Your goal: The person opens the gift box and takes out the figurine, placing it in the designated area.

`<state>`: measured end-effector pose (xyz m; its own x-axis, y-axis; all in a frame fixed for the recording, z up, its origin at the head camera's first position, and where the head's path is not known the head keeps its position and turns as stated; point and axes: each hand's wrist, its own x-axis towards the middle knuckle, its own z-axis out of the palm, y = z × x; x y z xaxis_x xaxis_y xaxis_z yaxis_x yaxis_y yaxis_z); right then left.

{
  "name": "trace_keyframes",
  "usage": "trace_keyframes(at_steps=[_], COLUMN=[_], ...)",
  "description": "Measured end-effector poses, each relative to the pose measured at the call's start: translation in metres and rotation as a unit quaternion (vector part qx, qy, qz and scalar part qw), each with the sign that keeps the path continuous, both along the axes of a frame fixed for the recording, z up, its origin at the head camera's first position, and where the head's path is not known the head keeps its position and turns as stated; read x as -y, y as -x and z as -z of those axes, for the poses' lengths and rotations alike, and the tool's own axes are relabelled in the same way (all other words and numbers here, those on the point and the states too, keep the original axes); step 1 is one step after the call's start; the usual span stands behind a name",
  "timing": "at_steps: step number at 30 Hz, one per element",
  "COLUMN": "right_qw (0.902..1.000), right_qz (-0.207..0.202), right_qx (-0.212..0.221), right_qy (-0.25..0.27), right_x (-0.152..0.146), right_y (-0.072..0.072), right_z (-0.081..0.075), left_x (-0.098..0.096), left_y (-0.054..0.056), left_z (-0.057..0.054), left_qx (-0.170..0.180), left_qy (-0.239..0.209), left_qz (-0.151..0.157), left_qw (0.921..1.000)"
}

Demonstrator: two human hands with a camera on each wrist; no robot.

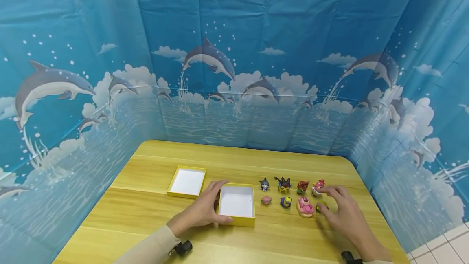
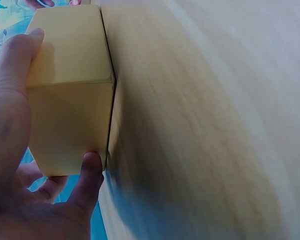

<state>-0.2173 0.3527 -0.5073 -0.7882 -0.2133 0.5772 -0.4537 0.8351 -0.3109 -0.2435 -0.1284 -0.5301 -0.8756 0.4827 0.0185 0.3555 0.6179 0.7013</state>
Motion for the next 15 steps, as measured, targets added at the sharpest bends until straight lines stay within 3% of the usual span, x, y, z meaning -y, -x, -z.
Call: trace_keyframes(at_steps=[15], right_qw=[0.9997], right_qz=[-0.016], right_qx=[-0.019], right_qy=[0.006], right_x=[0.033], right_y=[-0.007], right_z=[-0.009], left_x=[-0.001], left_y=[0.0], left_z=[-0.003], left_qx=[0.01], left_qy=[-0.004], left_qz=[0.001], left_qw=[0.9999])
